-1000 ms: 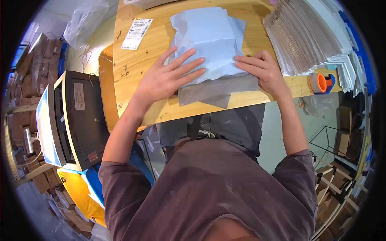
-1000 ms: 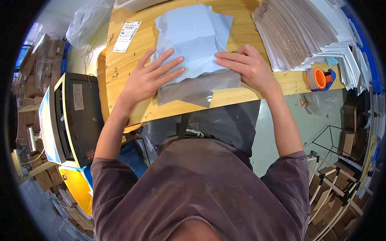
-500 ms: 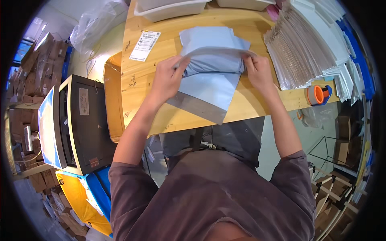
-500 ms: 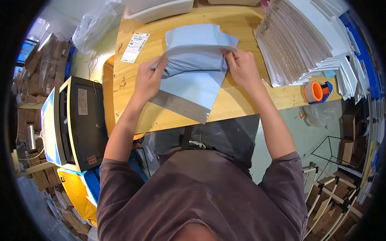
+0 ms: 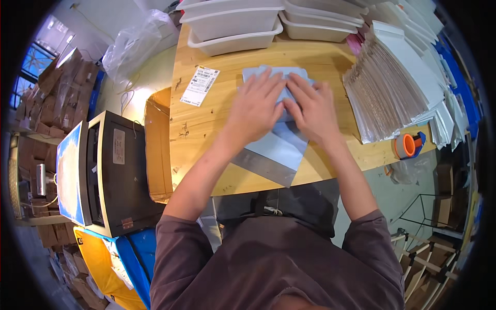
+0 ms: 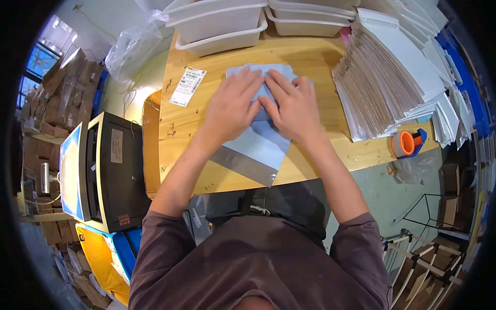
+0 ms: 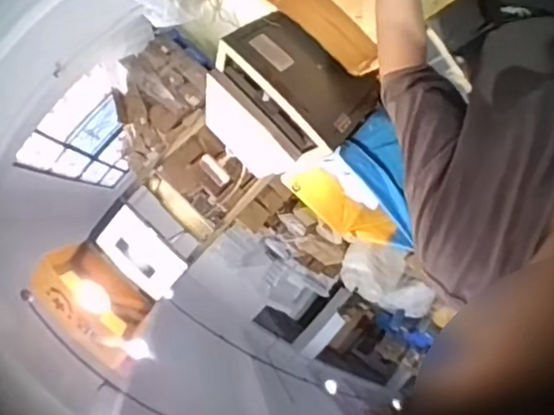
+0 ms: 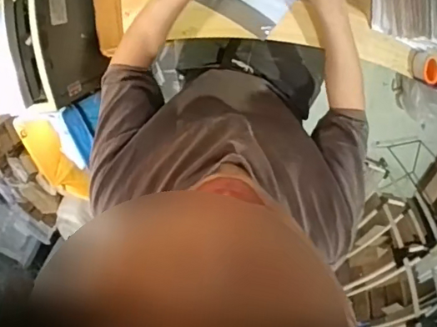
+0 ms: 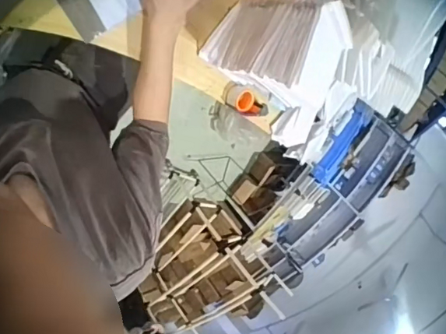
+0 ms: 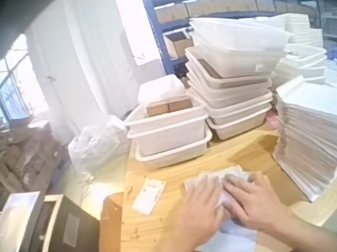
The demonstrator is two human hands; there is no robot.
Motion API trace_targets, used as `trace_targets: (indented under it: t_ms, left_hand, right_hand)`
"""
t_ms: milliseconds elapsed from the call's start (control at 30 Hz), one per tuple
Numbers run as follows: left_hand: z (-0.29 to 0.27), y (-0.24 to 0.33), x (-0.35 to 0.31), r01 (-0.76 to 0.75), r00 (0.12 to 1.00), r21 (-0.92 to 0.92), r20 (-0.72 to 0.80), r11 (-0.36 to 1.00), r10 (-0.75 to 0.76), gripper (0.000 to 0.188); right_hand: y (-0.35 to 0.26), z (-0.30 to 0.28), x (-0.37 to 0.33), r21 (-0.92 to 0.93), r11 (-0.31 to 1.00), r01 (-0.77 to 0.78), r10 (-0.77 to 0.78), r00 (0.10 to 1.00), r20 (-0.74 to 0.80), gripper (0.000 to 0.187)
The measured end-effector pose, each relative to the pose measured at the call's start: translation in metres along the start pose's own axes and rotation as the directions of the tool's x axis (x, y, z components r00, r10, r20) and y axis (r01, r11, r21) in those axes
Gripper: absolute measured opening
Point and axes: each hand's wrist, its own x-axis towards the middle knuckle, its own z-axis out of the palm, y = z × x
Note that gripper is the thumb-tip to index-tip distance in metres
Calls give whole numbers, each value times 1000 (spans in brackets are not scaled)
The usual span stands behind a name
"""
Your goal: The recorder packages small components into cardboard boxes, then seals those boxes inside plastic mailing bags and applies logistics labels.
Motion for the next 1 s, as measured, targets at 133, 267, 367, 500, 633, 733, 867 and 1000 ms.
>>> trace_targets:
  t_ms: [133, 267, 367, 500, 633, 733, 867, 1000]
  left_hand:
    - [24, -8, -20, 150, 976, 239, 120, 959, -183, 53]
    - [11, -20, -21, 199, 980, 25, 16, 980, -200, 53]
    - [-12, -4, 0, 60, 998, -197, -17, 979, -65, 55]
    - [-29, 12, -13, 458, 882, -594, 393, 661, -258, 53]
    - [-51, -53, -3, 401, 690, -850, 34, 342, -723, 14]
    - [-93, -149, -34, 427, 248, -812, -318, 398, -915, 28]
    - [-117, -214, -106, 988, 24, 147, -465, -50, -885, 64]
    - [-94, -201, -100, 939, 301, 226, -183, 258, -936, 55]
  right_hand:
    - [3, 13, -11, -90, 977, -196, 210, 956, 205, 44]
    - [13, 15, -22, 82, 954, -287, 291, 956, -35, 44]
    - [2, 8, -6, 497, 817, -292, 340, 941, -6, 42]
    - [-46, -14, 37, 947, -126, -297, 91, 947, 309, 35]
    - [-22, 23, 72, 940, 306, -150, 144, 984, 110, 27]
    - [32, 51, 60, 858, 475, -194, 296, 954, 52, 23]
    - [65, 60, 37, 534, 828, -173, 154, 985, 80, 23]
    - [72, 59, 43, 563, 754, -338, 216, 937, 274, 23]
